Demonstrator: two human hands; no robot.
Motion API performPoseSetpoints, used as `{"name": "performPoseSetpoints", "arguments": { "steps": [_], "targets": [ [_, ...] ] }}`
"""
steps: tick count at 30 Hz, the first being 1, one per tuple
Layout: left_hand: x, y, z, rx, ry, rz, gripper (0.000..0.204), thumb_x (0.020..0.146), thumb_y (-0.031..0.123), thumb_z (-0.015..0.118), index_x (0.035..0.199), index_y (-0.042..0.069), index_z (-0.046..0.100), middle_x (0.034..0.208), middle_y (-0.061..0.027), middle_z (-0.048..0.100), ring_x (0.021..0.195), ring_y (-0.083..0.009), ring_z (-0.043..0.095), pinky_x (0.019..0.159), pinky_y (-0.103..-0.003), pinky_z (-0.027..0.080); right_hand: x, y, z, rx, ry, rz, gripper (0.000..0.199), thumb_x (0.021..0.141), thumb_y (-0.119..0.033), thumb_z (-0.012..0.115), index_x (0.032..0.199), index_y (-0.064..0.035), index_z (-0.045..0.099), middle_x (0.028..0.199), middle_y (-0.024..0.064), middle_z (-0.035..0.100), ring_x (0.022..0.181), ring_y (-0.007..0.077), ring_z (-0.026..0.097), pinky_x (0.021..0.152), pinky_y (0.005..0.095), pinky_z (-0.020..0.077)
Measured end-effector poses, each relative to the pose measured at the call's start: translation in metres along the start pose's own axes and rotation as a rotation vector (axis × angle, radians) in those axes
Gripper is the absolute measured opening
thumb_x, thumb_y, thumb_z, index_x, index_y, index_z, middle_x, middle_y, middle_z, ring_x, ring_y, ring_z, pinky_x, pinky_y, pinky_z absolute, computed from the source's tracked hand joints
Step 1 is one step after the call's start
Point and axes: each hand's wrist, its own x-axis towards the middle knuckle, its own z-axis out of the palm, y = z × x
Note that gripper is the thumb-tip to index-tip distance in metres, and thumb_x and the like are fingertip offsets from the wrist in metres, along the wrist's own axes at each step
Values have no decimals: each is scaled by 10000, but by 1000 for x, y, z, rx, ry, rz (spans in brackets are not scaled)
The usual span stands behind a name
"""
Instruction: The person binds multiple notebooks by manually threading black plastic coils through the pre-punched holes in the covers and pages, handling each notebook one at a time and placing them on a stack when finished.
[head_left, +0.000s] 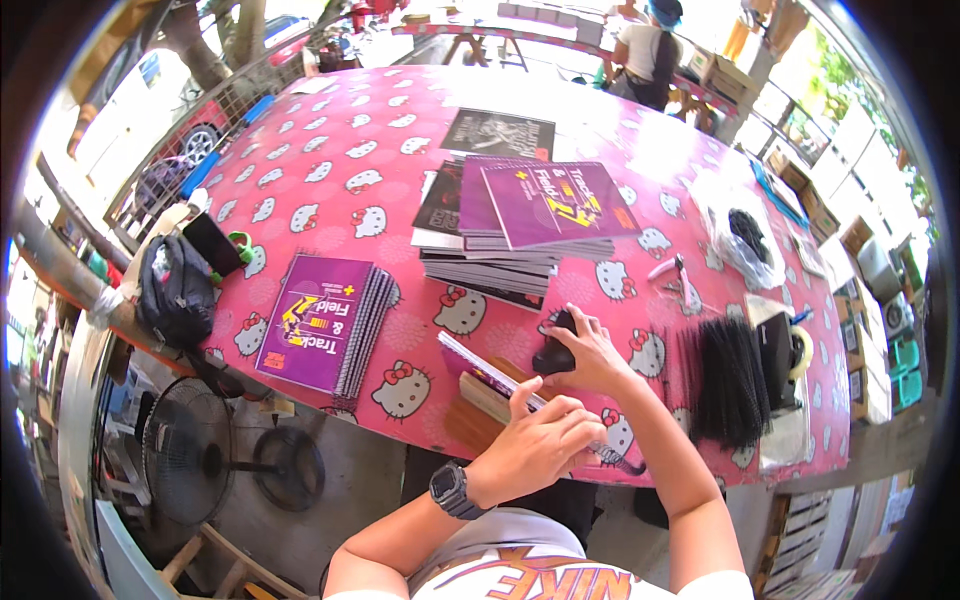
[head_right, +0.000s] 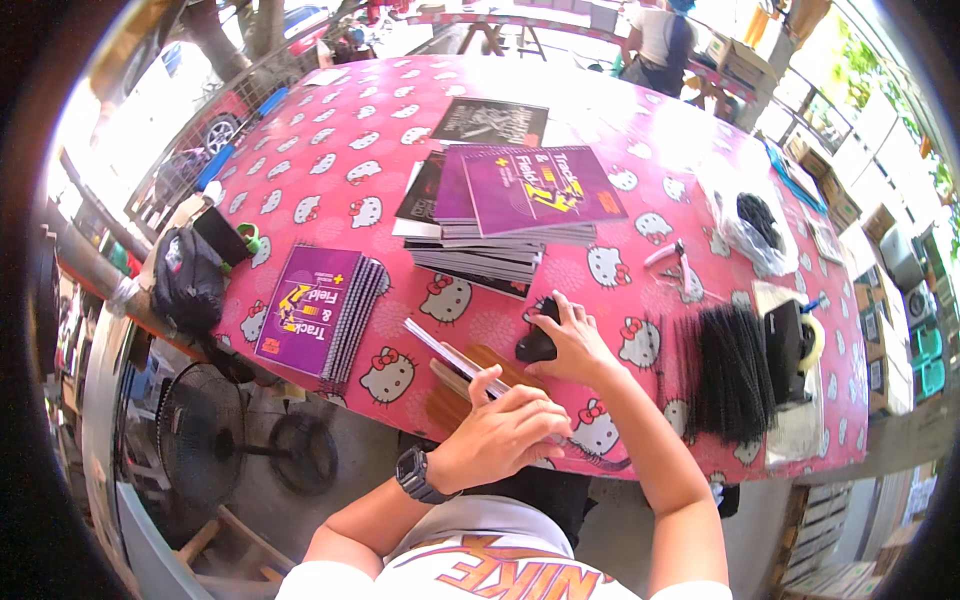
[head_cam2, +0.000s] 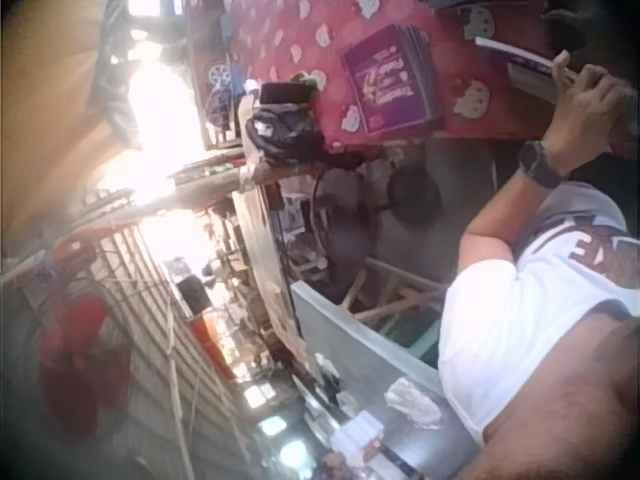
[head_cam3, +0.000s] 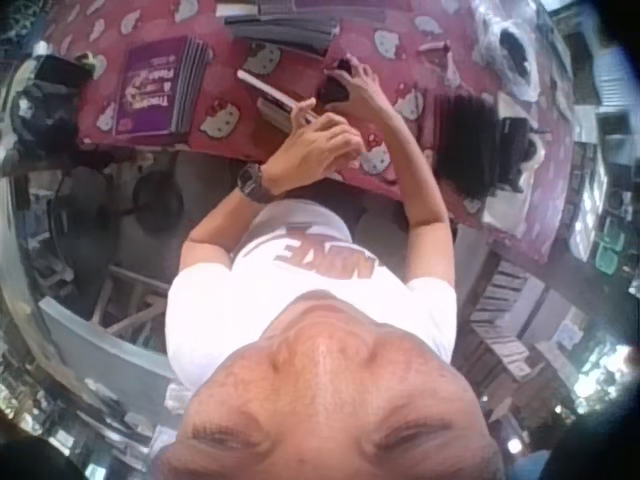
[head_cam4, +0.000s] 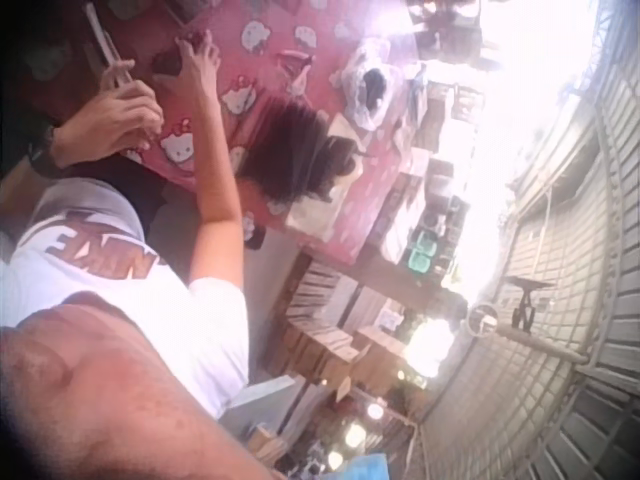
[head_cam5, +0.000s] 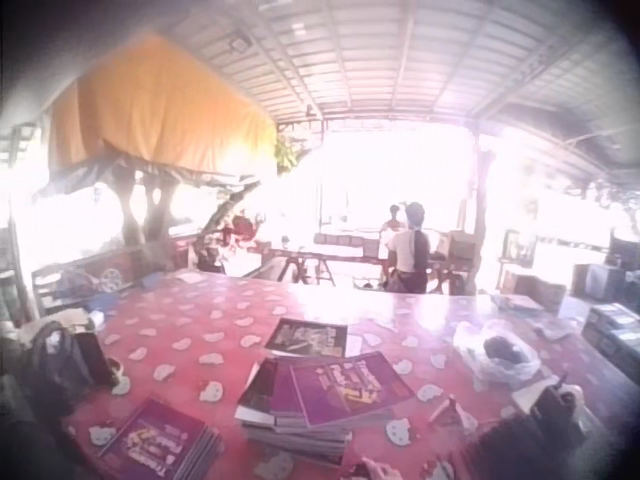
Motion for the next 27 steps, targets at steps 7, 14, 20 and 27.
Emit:
{"name": "performPoseSetpoints", "arguments": {
  "steps": [7,14,20,27],
  "targets": [
    [-5,-5,4,-20,7,2,192,806,334,653,966,245,594,1001,94,580,966,-99,531,971,-471,188,-33,1,13,158,103,-33,660,570,-324,823,1158,-140,589,1345,229,364,1214,421,364,1006,499,354],
    [-3,1,-1,10,-19,-8,230,795,403,644,965,253,608,1032,81,578,1008,-110,528,985,-496,176,-107,-12,12,1254,34,113,724,698,-473,656,1234,-16,490,1240,113,481,1200,219,441,1020,337,301],
    [-4,-10,-5,12,-45,1,369,730,430,698,1037,237,633,1026,55,592,1040,-155,529,1041,-542,107,-126,-33,1,1616,92,-10,844,697,-556,626,1260,53,472,1309,164,458,1232,234,440,1060,360,295],
    [-3,-21,-17,78,105,-162,266,651,332,769,845,205,639,826,64,587,950,-146,553,1065,-606,38,-122,-53,-53,1161,88,-168,596,710,-473,682,1053,14,662,1152,208,570,1101,284,529,947,388,395]
  ]
}}
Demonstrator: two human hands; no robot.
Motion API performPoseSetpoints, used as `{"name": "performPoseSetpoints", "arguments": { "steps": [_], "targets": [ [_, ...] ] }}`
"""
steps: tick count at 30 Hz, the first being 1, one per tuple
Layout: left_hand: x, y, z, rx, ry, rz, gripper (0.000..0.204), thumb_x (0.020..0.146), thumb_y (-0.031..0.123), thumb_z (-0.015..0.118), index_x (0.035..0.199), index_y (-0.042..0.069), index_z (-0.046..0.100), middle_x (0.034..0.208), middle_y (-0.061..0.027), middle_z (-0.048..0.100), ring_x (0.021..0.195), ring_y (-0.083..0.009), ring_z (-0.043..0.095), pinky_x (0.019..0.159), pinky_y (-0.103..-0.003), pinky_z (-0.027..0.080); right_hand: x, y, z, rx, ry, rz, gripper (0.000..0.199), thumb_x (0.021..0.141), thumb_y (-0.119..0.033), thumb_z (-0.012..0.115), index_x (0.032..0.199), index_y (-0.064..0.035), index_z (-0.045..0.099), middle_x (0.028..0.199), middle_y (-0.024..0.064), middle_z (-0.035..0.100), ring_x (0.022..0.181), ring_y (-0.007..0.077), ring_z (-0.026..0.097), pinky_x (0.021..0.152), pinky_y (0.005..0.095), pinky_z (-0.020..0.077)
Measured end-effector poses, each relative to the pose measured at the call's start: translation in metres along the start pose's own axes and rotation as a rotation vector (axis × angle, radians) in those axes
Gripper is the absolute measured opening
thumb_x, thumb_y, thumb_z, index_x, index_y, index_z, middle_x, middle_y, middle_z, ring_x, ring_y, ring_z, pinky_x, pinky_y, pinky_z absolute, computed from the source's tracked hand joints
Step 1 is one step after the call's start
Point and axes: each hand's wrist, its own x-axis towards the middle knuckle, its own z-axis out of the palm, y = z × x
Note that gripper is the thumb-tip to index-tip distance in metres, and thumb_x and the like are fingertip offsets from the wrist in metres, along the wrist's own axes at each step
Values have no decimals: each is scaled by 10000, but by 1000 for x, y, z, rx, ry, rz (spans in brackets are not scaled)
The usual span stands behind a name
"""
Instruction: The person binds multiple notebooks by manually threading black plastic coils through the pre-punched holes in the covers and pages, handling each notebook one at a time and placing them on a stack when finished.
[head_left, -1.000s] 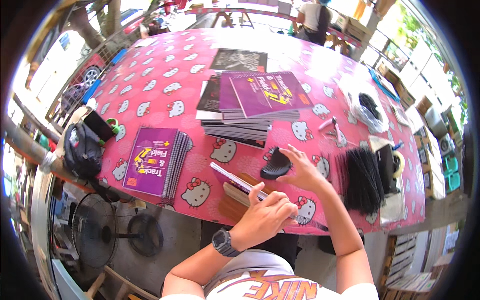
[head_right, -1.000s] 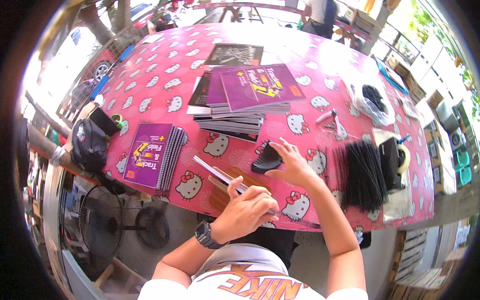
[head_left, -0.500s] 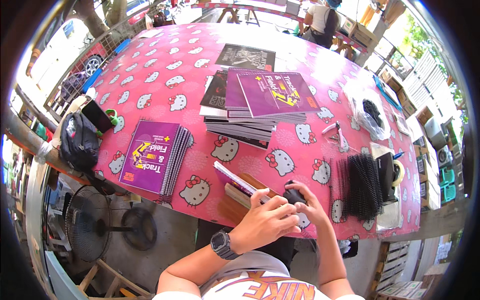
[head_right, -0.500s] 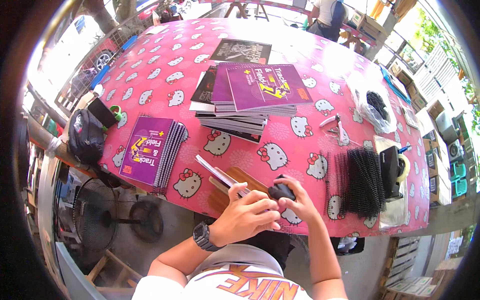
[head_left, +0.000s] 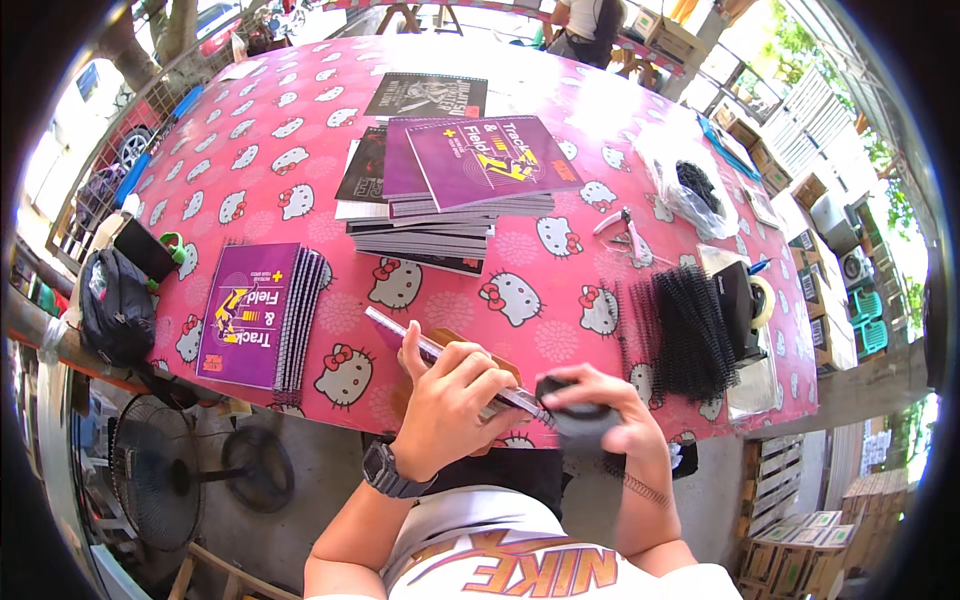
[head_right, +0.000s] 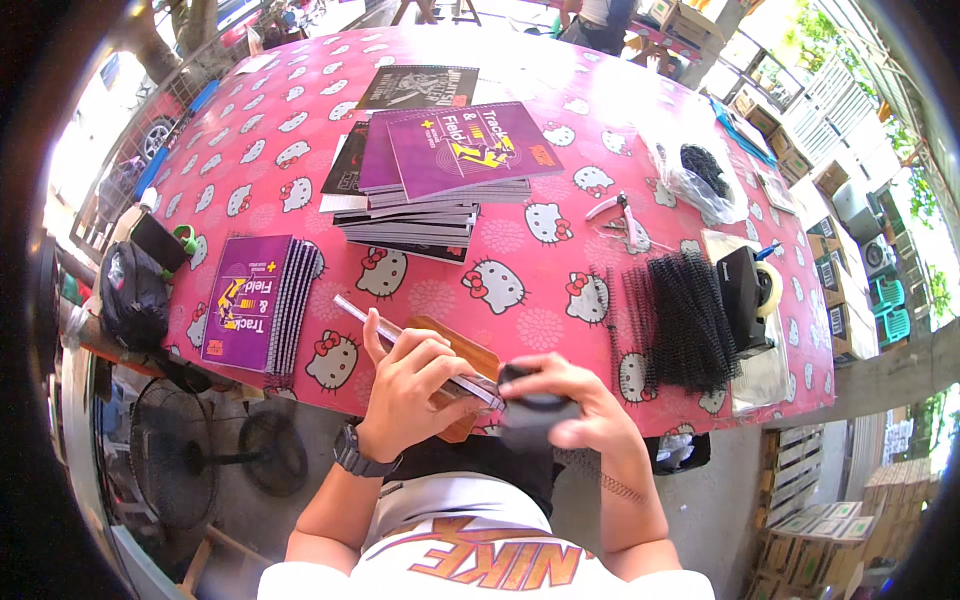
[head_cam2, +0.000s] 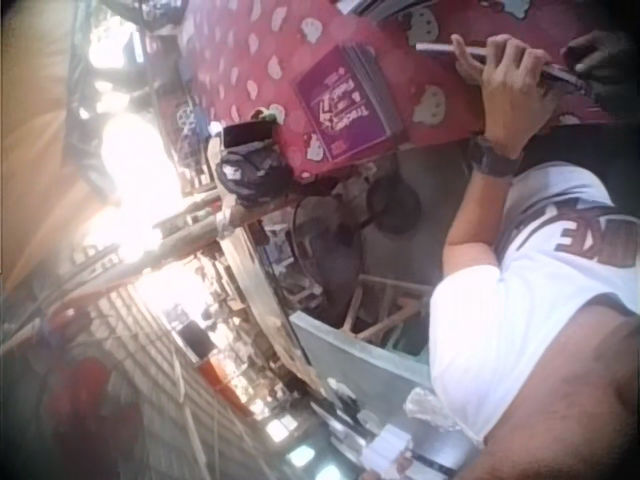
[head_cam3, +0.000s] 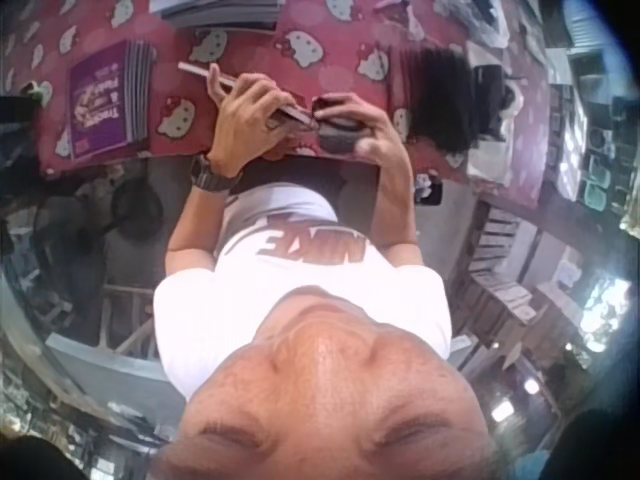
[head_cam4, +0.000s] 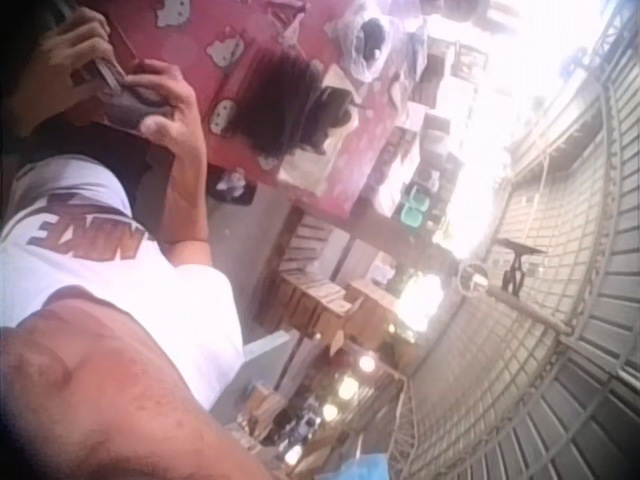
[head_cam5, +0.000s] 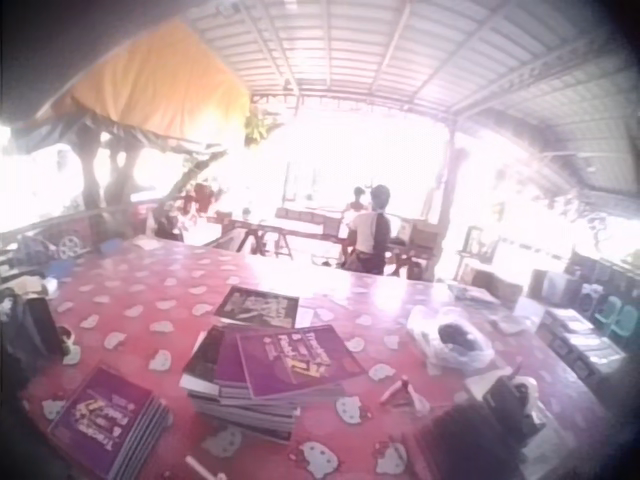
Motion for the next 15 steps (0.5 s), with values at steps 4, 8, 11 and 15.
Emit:
{"name": "performPoseSetpoints", "arguments": {
  "steps": [4,8,11,15],
  "targets": [
    [-5,0,1,-30,34,24,330,571,338,815,807,185,641,759,47,581,883,-160,565,1093,-590,25,4,2,-13,-156,136,149,813,626,-715,619,1050,-24,680,1118,206,589,1081,291,530,941,383,385],
    [0,-1,0,-17,18,25,402,564,334,815,898,188,645,748,52,575,850,-147,565,1096,-598,17,23,-4,-11,-456,22,320,803,618,-690,653,1054,-15,675,1156,216,580,1093,295,523,957,390,367],
    [-1,1,-3,-47,-8,-10,448,572,329,813,959,188,637,741,60,573,843,-138,565,1095,-603,6,26,-6,-22,-384,-24,101,617,668,-542,712,1041,-52,680,1160,197,585,1074,303,524,942,408,378],
    [1,1,-9,-20,-5,-23,496,576,315,817,1010,177,620,748,66,582,878,-146,570,1088,-617,-13,37,1,-12,-591,-63,141,497,722,-481,706,1020,-84,690,1142,202,588,1037,323,536,911,415,403]
  ]
}}
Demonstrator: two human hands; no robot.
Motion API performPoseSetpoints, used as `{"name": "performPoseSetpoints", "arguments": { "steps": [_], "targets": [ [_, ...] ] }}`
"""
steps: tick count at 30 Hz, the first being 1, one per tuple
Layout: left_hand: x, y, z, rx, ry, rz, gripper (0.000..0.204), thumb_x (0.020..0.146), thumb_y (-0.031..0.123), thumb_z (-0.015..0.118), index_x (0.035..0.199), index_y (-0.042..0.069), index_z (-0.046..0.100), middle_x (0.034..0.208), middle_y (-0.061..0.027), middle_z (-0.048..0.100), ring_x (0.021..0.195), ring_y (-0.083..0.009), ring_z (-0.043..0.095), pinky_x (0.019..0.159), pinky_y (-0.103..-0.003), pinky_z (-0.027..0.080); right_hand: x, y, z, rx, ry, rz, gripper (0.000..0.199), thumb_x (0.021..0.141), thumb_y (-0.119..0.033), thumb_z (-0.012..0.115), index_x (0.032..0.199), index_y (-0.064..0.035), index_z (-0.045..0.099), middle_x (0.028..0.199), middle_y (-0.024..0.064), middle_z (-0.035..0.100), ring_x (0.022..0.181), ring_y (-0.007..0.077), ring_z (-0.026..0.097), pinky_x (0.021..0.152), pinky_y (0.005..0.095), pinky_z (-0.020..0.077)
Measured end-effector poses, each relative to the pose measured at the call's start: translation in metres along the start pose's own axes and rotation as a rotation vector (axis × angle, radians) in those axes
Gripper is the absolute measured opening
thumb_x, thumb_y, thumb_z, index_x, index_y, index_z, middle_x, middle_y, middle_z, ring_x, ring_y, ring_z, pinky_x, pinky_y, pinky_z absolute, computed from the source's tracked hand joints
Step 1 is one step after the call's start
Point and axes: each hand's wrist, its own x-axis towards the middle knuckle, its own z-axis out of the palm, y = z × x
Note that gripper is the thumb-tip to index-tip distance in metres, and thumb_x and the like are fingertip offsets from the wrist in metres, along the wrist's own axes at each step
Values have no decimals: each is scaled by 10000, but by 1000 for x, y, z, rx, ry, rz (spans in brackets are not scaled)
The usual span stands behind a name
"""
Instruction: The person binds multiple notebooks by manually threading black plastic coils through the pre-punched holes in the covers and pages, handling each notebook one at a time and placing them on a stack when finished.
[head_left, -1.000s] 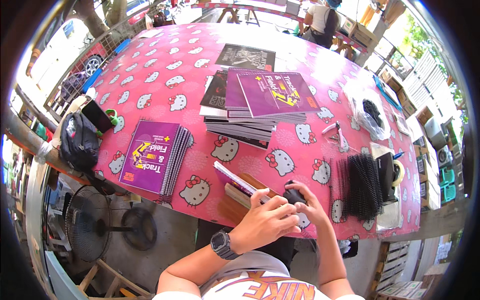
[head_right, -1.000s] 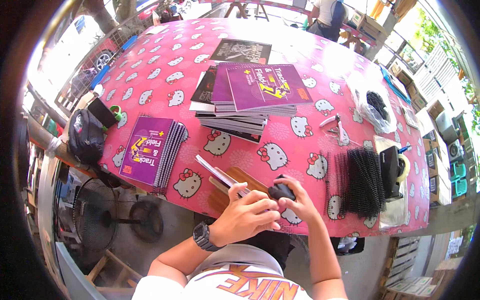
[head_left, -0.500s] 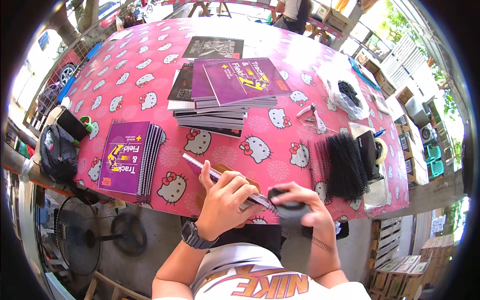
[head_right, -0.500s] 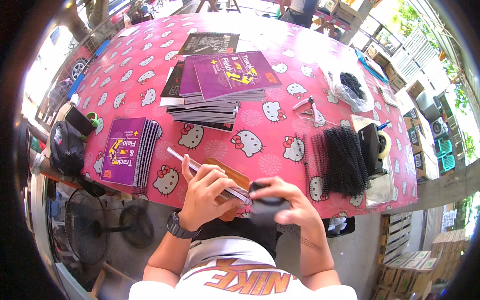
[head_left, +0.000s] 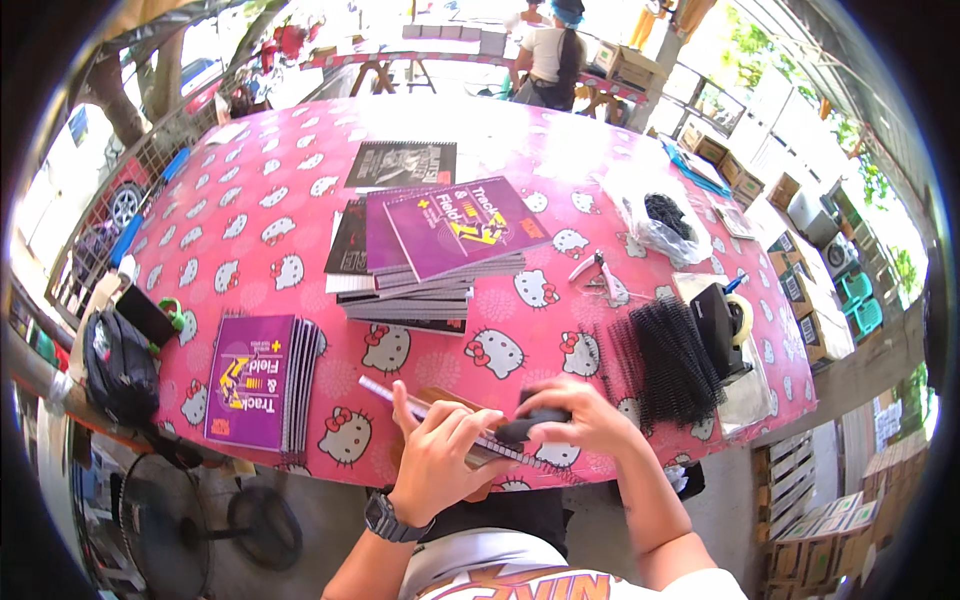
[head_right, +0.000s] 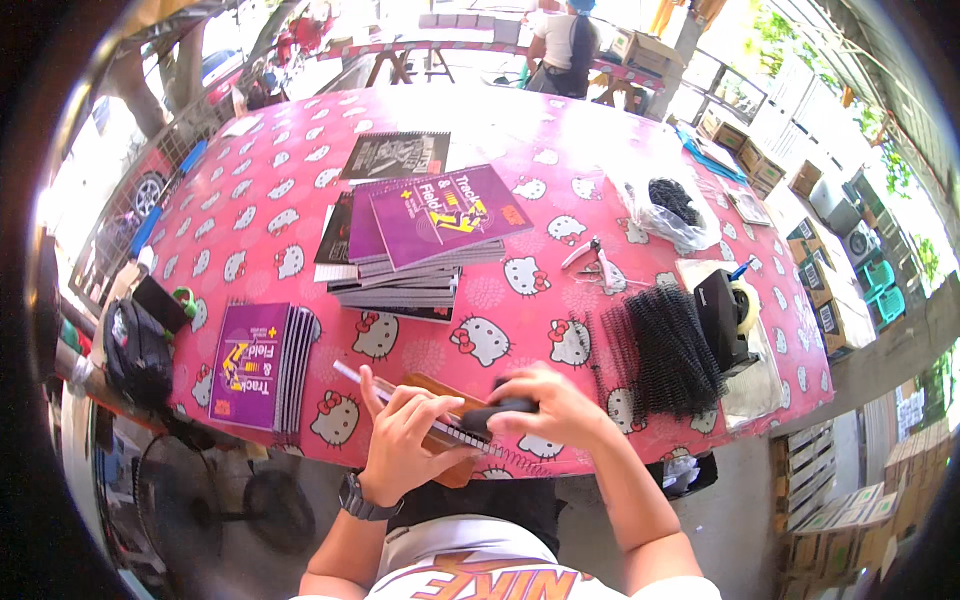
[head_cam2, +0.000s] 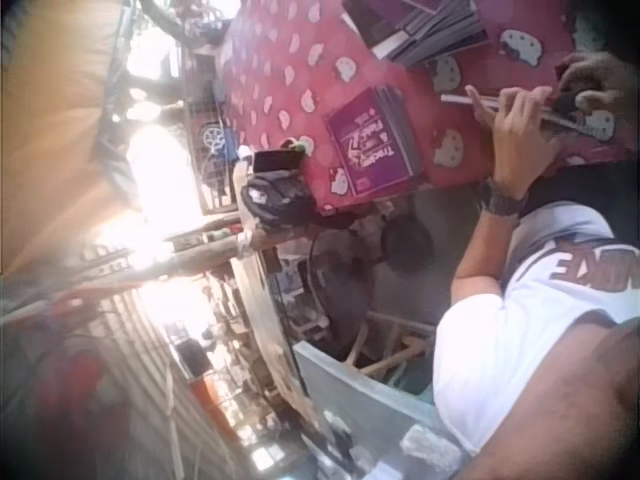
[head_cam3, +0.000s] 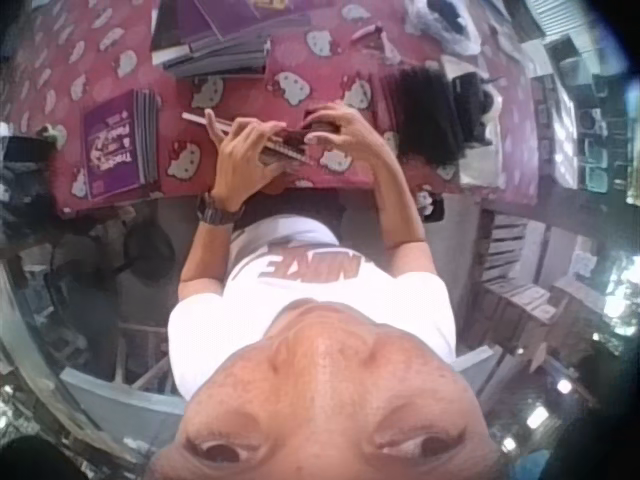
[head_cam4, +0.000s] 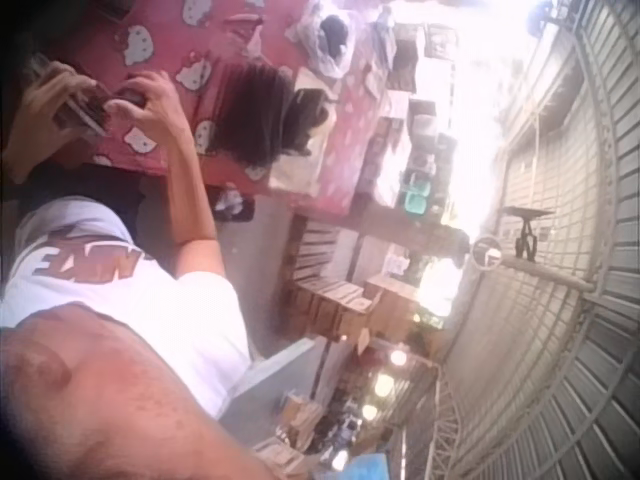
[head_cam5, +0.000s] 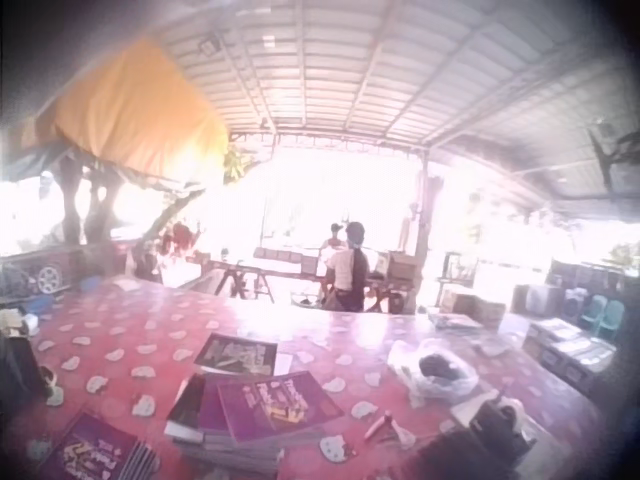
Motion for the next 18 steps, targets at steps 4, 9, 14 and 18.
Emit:
{"name": "performPoseSetpoints", "arguments": {
  "steps": [4,9,14,18],
  "targets": [
    [0,-14,-5,91,108,-45,510,546,288,832,993,169,616,824,55,608,945,-179,564,1087,-620,-15,-3,-7,-1,502,-28,-205,455,766,-414,692,1076,-82,667,1172,202,579,1058,314,538,937,411,395],
    [-4,-15,-12,80,47,-47,497,584,299,813,1019,160,615,875,31,604,947,-171,564,1085,-628,8,9,3,5,199,6,-33,441,796,-394,670,1094,-68,656,1128,191,600,1148,303,517,952,384,397],
    [1,-16,-13,6,37,-67,553,572,266,817,1063,151,591,832,49,601,898,-161,567,1096,-607,5,9,-19,9,293,-6,-123,434,806,-420,650,1059,-68,672,1110,202,602,1125,302,513,939,389,404],
    [-2,-19,-14,49,36,-65,589,569,264,820,1092,146,576,793,55,594,887,-159,568,1099,-601,2,17,-18,16,154,29,-136,437,793,-423,667,1058,-75,665,1131,201,581,1050,314,533,906,409,420]
  ]
}}
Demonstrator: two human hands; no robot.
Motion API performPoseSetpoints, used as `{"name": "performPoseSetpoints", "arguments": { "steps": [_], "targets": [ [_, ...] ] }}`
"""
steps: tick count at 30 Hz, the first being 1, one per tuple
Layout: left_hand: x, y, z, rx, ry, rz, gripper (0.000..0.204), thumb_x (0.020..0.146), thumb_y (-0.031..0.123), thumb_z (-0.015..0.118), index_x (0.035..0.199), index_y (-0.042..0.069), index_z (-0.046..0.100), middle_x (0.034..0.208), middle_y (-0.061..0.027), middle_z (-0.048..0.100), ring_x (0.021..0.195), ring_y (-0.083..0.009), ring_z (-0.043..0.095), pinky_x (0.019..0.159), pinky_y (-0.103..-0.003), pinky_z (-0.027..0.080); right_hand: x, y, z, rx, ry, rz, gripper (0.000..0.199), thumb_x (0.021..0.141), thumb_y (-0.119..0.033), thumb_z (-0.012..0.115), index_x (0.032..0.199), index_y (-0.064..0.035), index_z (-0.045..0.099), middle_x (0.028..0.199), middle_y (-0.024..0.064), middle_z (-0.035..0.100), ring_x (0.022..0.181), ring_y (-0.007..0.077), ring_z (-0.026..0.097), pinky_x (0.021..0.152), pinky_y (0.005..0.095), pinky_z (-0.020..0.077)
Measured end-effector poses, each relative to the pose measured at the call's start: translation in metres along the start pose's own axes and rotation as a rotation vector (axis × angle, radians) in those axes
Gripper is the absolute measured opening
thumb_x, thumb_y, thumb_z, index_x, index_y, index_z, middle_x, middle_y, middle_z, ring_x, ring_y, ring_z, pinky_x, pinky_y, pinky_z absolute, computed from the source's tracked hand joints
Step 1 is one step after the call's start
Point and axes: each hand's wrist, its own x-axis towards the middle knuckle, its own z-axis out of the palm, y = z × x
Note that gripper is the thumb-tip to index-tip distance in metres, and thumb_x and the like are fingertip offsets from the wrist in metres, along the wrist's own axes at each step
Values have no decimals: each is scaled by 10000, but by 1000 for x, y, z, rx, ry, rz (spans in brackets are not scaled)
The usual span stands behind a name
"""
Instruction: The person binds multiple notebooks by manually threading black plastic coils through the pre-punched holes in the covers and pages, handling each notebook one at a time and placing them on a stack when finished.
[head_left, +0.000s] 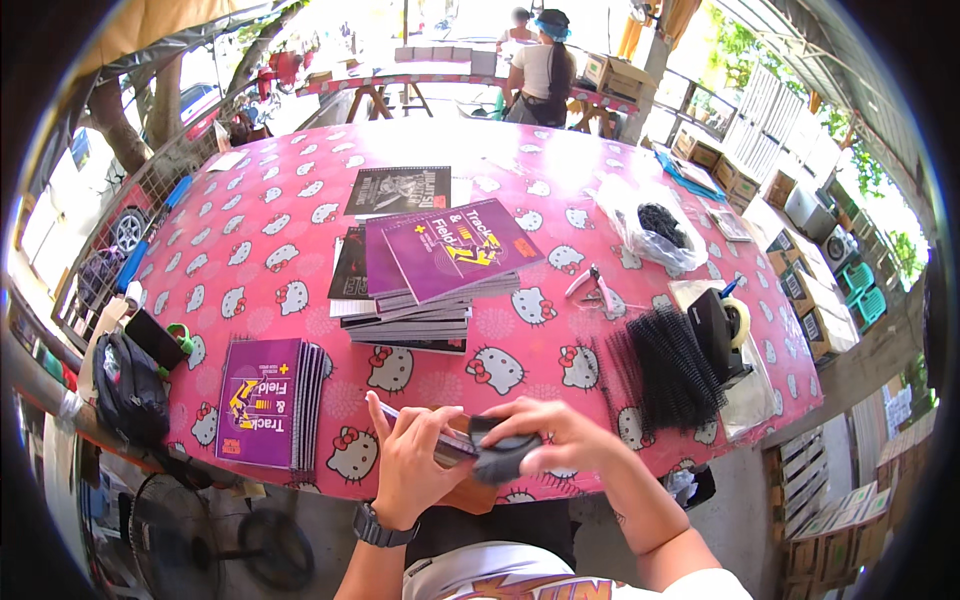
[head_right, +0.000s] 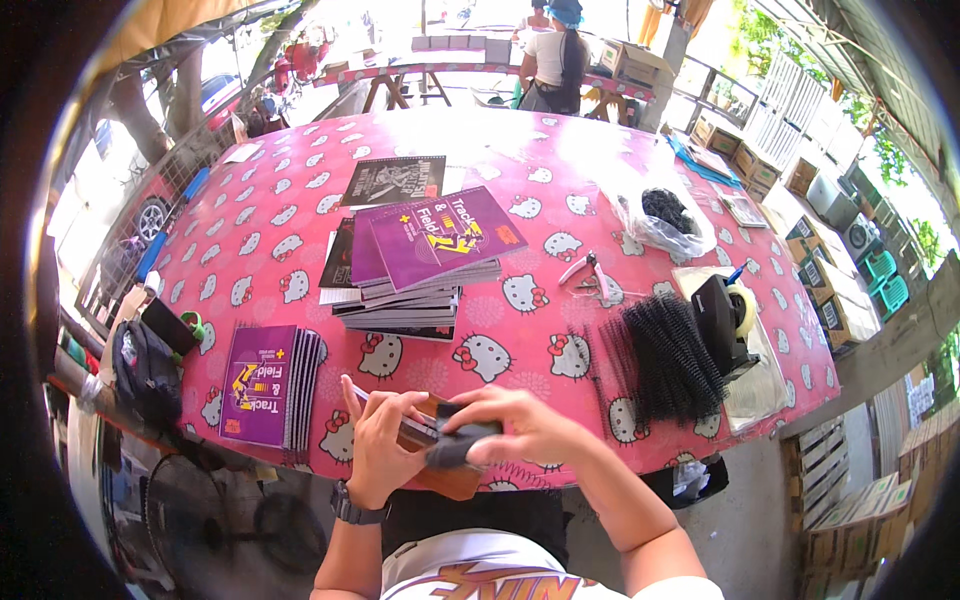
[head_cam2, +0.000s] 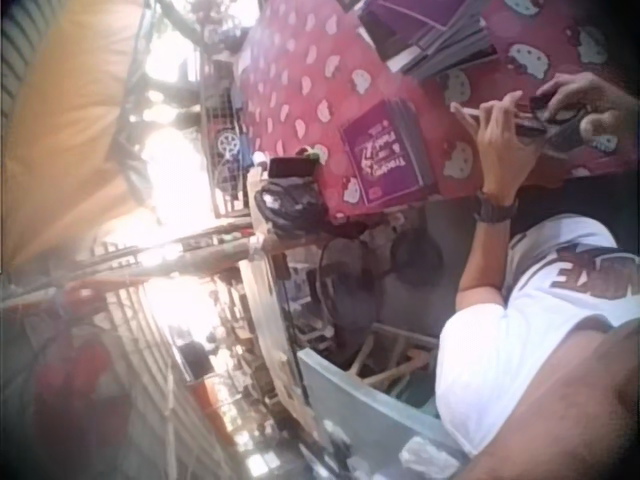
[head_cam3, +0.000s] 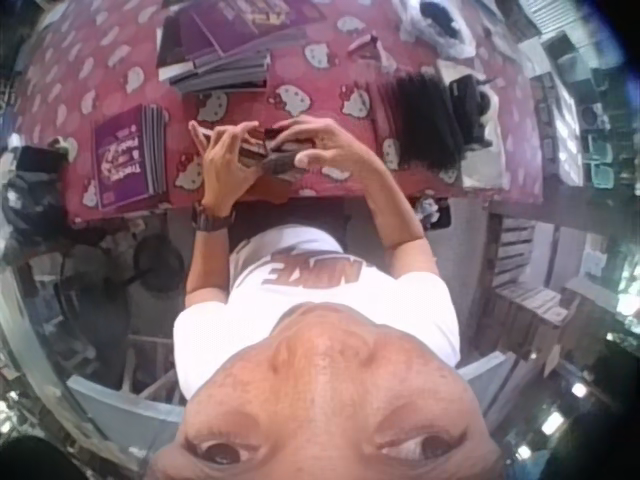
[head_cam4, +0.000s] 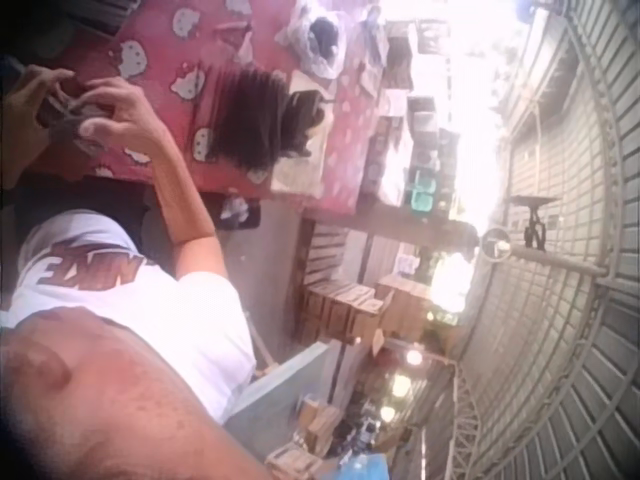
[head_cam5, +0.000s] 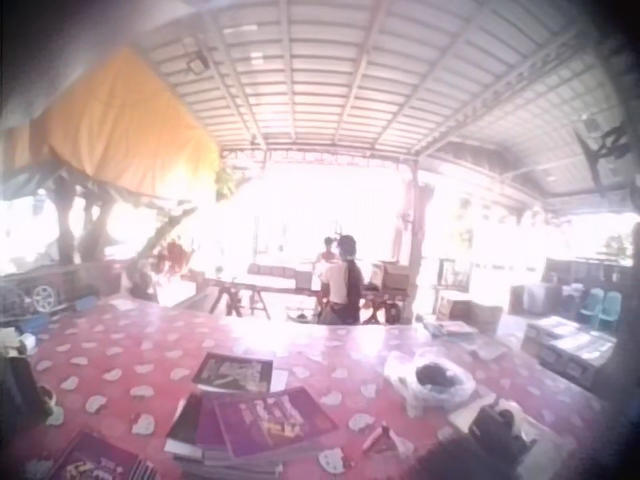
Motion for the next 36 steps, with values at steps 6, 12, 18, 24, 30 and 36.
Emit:
{"name": "performPoseSetpoints", "arguments": {
  "steps": [6,12,18,24,30,36],
  "targets": [
    [-4,3,1,-40,2,-18,636,566,265,825,1129,138,559,757,63,578,871,-148,569,1102,-593,12,-1,10,-7,134,9,-38,463,774,-459,675,1005,-59,677,1117,184,589,1051,326,541,920,412,414],
    [-3,-2,-2,31,374,4,845,603,281,840,1311,110,410,1217,-74,510,1176,-229,468,1120,-529,93,17,9,-14,-188,56,6,458,750,-434,702,1027,-71,666,1115,174,595,1084,321,520,923,403,413],
    [-21,-61,12,-810,303,-323,850,666,72,806,1378,63,341,1286,-105,466,1195,-202,456,1003,-335,387,32,12,-1,-105,-5,26,393,760,-379,709,988,-62,673,1105,176,594,1083,327,523,926,406,402],
    [-18,-55,15,-1162,322,-458,658,778,-50,674,1370,68,412,1068,-11,537,957,-85,526,864,-246,451,39,7,8,-55,5,2,427,754,-391,700,979,-29,678,1068,188,612,1065,313,540,915,385,407],
    [-20,-53,15,-1176,429,-447,462,860,-15,599,1307,50,499,1002,9,536,958,-66,502,860,-220,416,50,1,17,-50,-42,-150,402,769,-378,691,970,-30,677,1045,194,614,1026,301,546,900,387,414],
    [-16,-54,15,-1151,429,-482,326,907,17,546,1233,16,566,960,37,499,889,-39,456,830,-193,365,59,-2,18,413,-105,-171,407,814,-384,637,967,-9,677,991,134,640,964,243,565,857,360,425]
  ]
}}
